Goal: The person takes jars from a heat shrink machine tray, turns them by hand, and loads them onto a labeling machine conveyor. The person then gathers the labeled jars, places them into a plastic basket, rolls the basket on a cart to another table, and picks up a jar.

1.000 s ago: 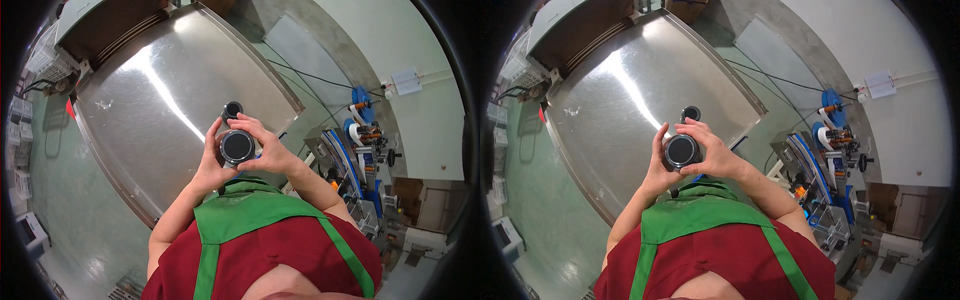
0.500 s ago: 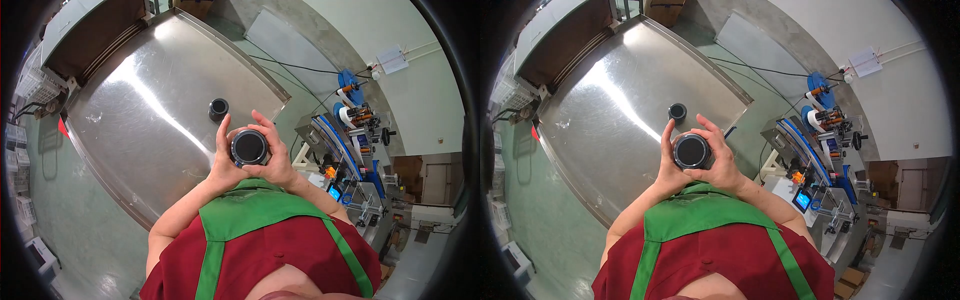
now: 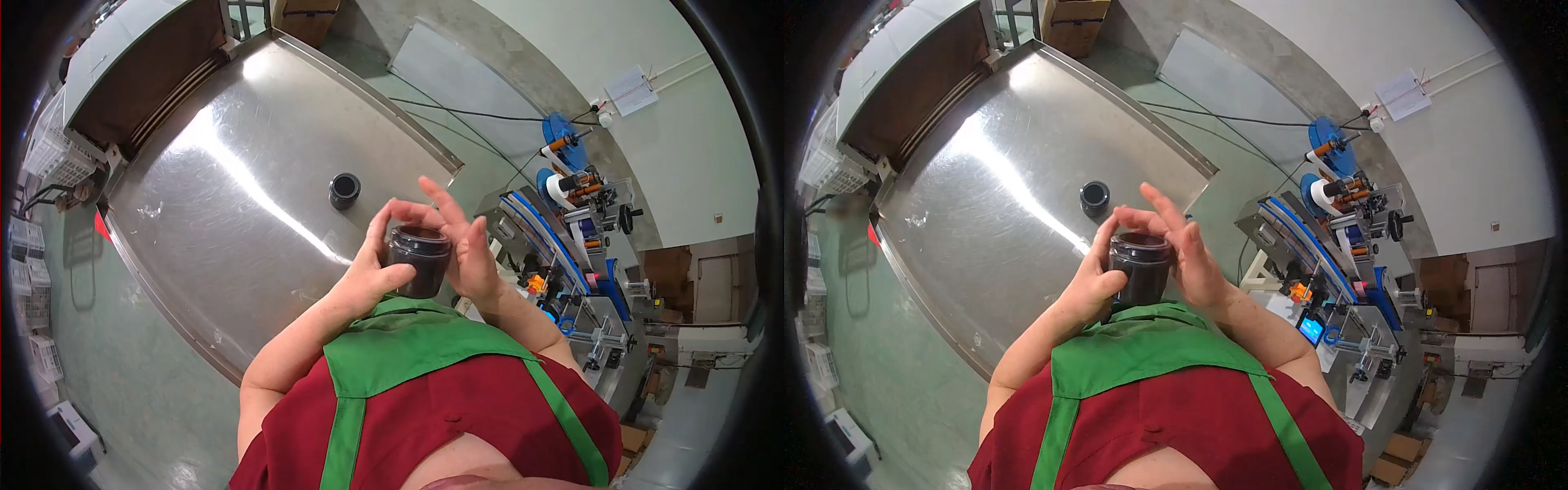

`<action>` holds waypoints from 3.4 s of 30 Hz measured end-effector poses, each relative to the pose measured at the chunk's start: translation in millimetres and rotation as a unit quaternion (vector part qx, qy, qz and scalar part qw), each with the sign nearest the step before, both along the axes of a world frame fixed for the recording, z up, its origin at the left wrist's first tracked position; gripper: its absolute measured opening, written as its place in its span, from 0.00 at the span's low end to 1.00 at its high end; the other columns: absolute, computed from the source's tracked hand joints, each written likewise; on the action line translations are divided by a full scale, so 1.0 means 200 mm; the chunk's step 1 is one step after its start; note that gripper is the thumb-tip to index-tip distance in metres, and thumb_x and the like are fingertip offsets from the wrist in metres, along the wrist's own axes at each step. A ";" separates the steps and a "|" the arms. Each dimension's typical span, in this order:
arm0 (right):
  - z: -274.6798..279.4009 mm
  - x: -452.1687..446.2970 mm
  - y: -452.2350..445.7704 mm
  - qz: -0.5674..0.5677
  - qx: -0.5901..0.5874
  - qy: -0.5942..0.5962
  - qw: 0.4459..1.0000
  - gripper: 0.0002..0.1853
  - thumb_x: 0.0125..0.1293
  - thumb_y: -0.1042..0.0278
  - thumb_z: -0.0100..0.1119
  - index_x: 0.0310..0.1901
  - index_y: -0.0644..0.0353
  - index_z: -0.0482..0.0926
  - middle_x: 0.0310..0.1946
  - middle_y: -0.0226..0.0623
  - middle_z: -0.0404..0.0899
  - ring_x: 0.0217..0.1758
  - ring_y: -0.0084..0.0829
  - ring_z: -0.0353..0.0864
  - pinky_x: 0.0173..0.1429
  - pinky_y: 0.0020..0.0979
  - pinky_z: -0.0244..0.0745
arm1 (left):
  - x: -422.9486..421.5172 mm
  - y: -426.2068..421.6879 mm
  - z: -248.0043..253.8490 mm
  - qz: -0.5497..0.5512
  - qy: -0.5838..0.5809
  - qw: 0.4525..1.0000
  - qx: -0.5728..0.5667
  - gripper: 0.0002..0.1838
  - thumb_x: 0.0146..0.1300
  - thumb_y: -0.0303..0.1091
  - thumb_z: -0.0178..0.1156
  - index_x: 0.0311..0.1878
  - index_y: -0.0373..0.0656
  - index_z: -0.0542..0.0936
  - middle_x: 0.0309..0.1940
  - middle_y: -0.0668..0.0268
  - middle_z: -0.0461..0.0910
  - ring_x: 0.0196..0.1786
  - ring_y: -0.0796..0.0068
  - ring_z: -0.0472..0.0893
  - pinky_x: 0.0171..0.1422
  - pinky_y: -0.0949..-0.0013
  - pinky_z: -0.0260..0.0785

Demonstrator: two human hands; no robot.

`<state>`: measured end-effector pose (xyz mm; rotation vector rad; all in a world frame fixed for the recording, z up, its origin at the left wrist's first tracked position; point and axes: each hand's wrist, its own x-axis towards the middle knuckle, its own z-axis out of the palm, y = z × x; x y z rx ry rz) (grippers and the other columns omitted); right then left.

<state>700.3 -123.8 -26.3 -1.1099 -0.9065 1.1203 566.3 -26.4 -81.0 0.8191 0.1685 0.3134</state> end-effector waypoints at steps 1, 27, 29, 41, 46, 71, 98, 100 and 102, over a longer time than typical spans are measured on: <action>0.01 0.00 0.01 -0.001 -0.015 0.000 1.000 0.53 0.61 0.18 0.23 0.75 0.57 0.44 0.67 0.55 0.62 0.67 0.40 0.66 0.71 0.40 0.58 | 0.01 -0.02 0.00 -0.010 -0.006 0.999 -0.031 0.55 0.54 0.38 0.67 0.76 0.46 0.39 0.64 0.57 0.64 0.64 0.68 0.70 0.65 0.62 0.67; -0.05 0.01 0.00 -0.066 -0.058 0.074 0.993 0.46 0.70 0.31 0.30 0.74 0.63 0.38 0.69 0.51 0.56 0.71 0.38 0.61 0.72 0.37 0.60 | 0.12 -0.06 0.05 0.356 0.081 0.752 0.548 0.76 0.32 0.34 0.82 0.75 0.42 0.32 0.46 0.55 0.75 0.47 0.58 0.77 0.54 0.57 0.70; -0.06 0.02 0.00 -0.057 -0.048 0.112 0.991 0.47 0.69 0.29 0.31 0.74 0.62 0.37 0.70 0.51 0.55 0.71 0.38 0.61 0.72 0.37 0.60 | 0.11 -0.05 0.05 0.366 0.071 0.712 0.595 0.76 0.31 0.34 0.82 0.75 0.41 0.32 0.47 0.55 0.75 0.48 0.55 0.77 0.54 0.53 0.67; -0.09 0.06 -0.02 -0.049 0.062 -0.032 0.996 0.66 0.46 0.38 0.73 0.75 0.56 0.36 0.68 0.51 0.58 0.69 0.36 0.62 0.72 0.37 0.58 | 0.14 -0.04 -0.01 0.408 -0.009 0.623 0.668 0.72 0.35 0.34 0.80 0.76 0.43 0.34 0.55 0.52 0.74 0.52 0.50 0.73 0.56 0.51 0.64; -0.09 0.08 -0.02 -0.079 0.066 -0.169 0.980 0.67 0.42 0.49 0.80 0.75 0.57 0.40 0.64 0.48 0.64 0.64 0.34 0.67 0.68 0.36 0.64 | 0.17 -0.04 0.01 0.415 -0.031 0.626 0.660 0.65 0.36 0.28 0.76 0.75 0.46 0.42 0.53 0.53 0.77 0.47 0.54 0.74 0.53 0.55 0.65; -0.91 2.01 -0.94 -0.537 -0.447 -0.316 0.642 0.37 0.44 0.42 0.73 0.45 0.69 0.82 0.47 0.50 0.82 0.52 0.40 0.81 0.57 0.37 0.72 | -0.20 0.27 -0.70 0.370 0.448 0.735 0.349 0.38 0.59 0.30 0.65 0.70 0.40 0.58 0.60 0.56 0.70 0.63 0.62 0.70 0.58 0.63 0.68; -0.51 0.55 -0.15 -0.178 -0.100 -0.460 0.864 0.34 0.54 0.54 0.70 0.60 0.61 0.70 0.64 0.43 0.68 0.70 0.44 0.61 0.73 0.42 0.57 | 0.27 0.33 -0.76 0.233 0.269 0.888 0.291 0.42 0.41 0.27 0.75 0.61 0.40 0.63 0.54 0.59 0.74 0.57 0.68 0.75 0.62 0.64 0.67; -0.35 0.40 -0.03 -0.107 -0.043 -0.467 0.877 0.44 0.49 0.46 0.73 0.64 0.61 0.67 0.67 0.44 0.64 0.73 0.46 0.57 0.74 0.44 0.54 | 0.23 0.24 -0.55 0.217 0.206 0.912 0.280 0.42 0.41 0.26 0.74 0.60 0.40 0.62 0.52 0.60 0.74 0.55 0.69 0.76 0.61 0.65 0.68; -0.22 0.31 0.04 -0.062 -0.003 -0.462 0.885 0.51 0.45 0.41 0.74 0.66 0.62 0.63 0.69 0.46 0.61 0.74 0.48 0.54 0.75 0.46 0.52 | 0.20 0.16 -0.33 0.198 0.142 0.926 0.288 0.42 0.41 0.25 0.74 0.61 0.40 0.62 0.54 0.60 0.73 0.56 0.70 0.75 0.63 0.66 0.67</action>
